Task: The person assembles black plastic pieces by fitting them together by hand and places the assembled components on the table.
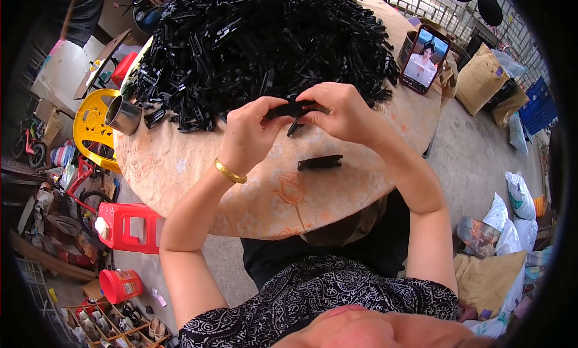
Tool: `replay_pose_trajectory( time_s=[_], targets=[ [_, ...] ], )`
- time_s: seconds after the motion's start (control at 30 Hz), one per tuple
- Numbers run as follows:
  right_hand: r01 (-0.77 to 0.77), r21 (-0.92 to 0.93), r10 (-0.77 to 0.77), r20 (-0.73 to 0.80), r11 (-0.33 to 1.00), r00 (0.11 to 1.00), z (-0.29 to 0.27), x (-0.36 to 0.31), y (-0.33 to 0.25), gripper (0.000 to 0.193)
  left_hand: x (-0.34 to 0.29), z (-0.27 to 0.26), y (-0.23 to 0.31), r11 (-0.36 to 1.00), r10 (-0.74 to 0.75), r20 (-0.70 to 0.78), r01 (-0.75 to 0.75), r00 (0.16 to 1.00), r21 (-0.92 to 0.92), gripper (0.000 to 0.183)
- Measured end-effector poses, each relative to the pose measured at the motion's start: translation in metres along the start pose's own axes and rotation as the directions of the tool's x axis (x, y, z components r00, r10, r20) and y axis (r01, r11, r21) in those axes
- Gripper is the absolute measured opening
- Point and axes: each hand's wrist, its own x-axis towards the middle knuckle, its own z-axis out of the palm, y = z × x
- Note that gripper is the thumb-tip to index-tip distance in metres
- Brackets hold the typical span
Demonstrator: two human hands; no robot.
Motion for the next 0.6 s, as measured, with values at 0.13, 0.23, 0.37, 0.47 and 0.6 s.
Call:
replay_pose_trajectory(
  time_s=[0.13,0.23,0.37,0.47,0.6],
  targets=[
    [0.111,-0.113,-0.118,-0.058,0.987,0.991,0.003,0.000,-0.003,0.028,0.000,0.002,-0.007,0.999,0.026,-0.039,-0.028,0.999,-0.039,0.025],
    [0.138,-0.147,-0.148,-0.064,0.980,0.987,0.003,0.000,0.004,0.028,0.003,0.002,-0.008,0.993,0.004,-0.020,-0.007,1.000,-0.120,0.026],
    [-0.192,0.329,0.148,0.156,0.925,0.977,-0.005,0.001,0.007,0.027,0.002,0.001,-0.014,0.948,-0.174,0.180,0.214,0.968,-0.235,0.025],
    [-0.286,0.488,0.261,0.120,0.824,0.958,-0.025,0.005,0.025,0.020,-0.001,0.001,-0.012,0.958,-0.172,0.454,0.255,0.874,-0.129,0.030],
    [-0.206,-0.113,0.226,0.212,0.972,0.951,-0.035,0.001,0.030,0.025,-0.002,0.010,-0.001,0.992,-0.093,0.556,0.123,0.826,-0.017,0.033]
  ],
)
